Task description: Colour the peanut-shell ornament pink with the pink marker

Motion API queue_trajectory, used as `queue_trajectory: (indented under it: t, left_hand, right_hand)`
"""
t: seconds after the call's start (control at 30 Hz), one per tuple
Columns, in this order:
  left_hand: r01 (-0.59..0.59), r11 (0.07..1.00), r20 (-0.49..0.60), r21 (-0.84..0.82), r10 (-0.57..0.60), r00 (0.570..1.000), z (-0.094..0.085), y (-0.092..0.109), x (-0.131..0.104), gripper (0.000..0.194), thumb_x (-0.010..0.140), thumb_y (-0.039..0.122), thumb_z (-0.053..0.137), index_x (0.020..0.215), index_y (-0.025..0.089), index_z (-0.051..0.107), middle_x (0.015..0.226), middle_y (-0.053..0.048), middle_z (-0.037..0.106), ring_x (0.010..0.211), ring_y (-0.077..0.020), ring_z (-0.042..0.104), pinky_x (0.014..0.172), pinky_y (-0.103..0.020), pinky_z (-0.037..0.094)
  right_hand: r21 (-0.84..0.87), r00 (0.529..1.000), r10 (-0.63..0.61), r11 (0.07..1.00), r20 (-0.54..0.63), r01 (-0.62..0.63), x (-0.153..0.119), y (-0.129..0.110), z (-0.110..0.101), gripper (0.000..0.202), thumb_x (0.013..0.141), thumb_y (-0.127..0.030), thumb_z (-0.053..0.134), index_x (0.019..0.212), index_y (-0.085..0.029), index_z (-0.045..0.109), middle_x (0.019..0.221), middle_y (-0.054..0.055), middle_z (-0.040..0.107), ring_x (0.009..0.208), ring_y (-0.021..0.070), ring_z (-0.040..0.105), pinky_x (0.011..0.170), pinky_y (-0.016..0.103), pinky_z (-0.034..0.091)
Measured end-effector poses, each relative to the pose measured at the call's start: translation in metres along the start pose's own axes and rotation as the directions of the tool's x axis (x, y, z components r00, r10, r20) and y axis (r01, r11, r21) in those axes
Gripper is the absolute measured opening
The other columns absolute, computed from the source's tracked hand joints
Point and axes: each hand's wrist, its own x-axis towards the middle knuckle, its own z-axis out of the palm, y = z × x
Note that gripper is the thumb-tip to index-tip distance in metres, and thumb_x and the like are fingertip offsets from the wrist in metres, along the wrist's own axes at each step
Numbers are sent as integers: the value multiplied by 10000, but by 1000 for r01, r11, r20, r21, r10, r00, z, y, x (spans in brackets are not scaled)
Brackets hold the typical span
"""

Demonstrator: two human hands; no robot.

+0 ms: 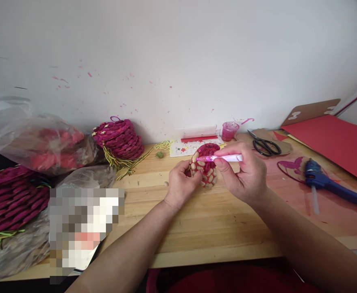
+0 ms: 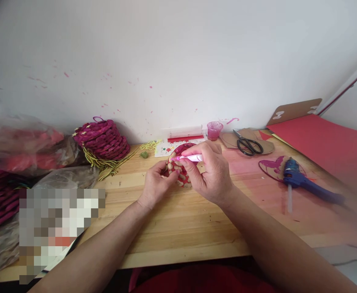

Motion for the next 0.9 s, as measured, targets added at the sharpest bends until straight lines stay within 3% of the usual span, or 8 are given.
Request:
queue_trajectory:
  t: [0.23,0.5,0.9]
  left_hand:
    - [-98,988,-66,122,107,992,-5,11,4,104,735,214,726,682,208,637,638,37,532,641,-141,470,620,-273,362]
    - [-61,987,-84,149,74,994,-7,15,2,150,742,212,703,701,217,558,670,51,512,652,-135,474,627,-266,356]
    - [-165,962,-74,218,184,980,-5,-1,5,146,798,193,662,723,224,540,709,35,517,693,-153,492,659,-267,370]
  right_hand:
    - [57,1000,-20,998,-9,21,0,2,0,86,963,-233,693,1032,-264,650,900,23,757,827,210,705,770,402,523]
    - [65,1000,-19,998,-18,20,-1,2,0,119,942,-203,703,1041,-249,657,900,24,738,845,213,694,775,392,516]
    - [72,1000,-20,997,-10,21,-1,3,1,111,945,-199,694,1035,-248,651,889,28,725,828,214,691,770,393,521]
